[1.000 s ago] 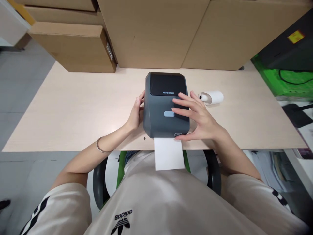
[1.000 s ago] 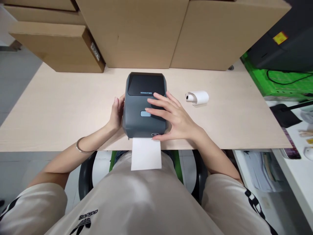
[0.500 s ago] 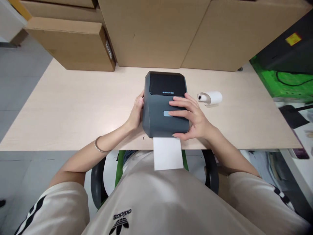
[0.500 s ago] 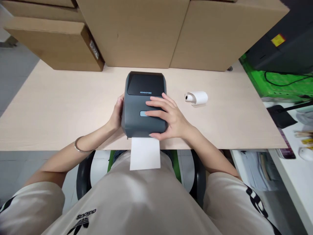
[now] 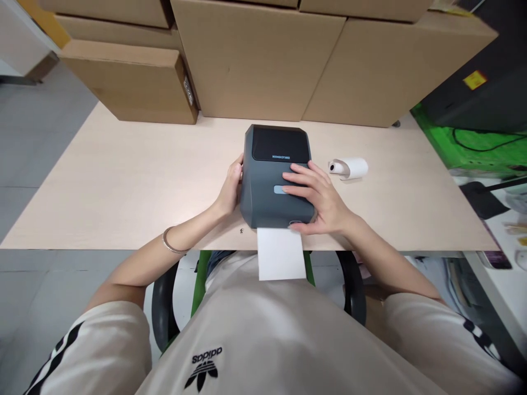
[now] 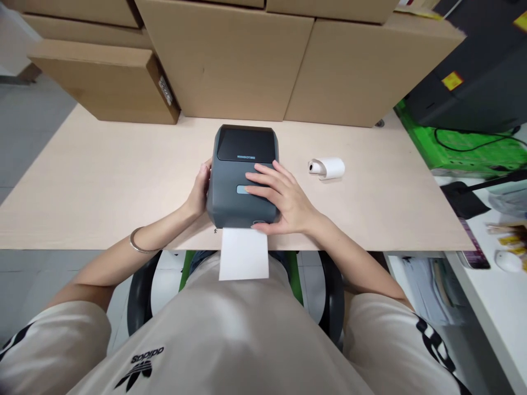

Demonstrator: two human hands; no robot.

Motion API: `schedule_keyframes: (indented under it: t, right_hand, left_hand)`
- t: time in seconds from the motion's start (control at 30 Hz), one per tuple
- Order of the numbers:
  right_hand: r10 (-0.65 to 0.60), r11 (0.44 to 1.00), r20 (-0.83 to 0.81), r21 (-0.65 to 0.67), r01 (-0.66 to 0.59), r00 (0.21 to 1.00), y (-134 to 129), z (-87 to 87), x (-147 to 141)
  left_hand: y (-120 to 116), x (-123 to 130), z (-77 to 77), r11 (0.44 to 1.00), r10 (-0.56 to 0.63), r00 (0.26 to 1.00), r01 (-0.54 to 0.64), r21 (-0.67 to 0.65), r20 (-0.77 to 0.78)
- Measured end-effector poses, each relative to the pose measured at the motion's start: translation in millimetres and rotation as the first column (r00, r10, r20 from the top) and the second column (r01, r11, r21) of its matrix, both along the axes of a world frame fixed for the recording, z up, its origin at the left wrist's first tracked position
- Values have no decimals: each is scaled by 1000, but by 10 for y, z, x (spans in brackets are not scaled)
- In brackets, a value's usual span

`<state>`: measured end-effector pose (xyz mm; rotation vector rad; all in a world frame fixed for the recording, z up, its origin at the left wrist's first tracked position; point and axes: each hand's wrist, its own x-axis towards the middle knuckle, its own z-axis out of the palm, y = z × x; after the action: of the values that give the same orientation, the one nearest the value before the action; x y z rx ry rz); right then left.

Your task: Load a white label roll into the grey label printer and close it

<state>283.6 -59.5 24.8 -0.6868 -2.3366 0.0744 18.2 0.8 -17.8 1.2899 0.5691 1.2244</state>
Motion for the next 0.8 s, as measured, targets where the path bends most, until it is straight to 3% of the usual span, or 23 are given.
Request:
schedule_keyframes:
  t: [0.27,0.43,0.57,0.67,0.8]
  right_hand:
    - [-48,992,6,115,47,999,-237,26,105]
    - [-46,890,14,454,35,999,-345,-21,53]
    - [-130,847,-29,516,126,991,-365,-3,82]
    - [-174,808,-123,549,214,977,-309,209,92]
    - [-303,767,-214,523,371,929,-115,685,18]
  left_hand:
    - [-25,3,8,999,-5,1000,5,-33,5]
    - [-31,3,38,999,33,999,-33,-5,-19]
    - [-27,-16,-12,999,23,999,-24,-33,-24]
    - [-15,-27,-77,996,38,999,-40,-81,-27]
    - [12,-54,-125,994,84,994,-88,-58,-73]
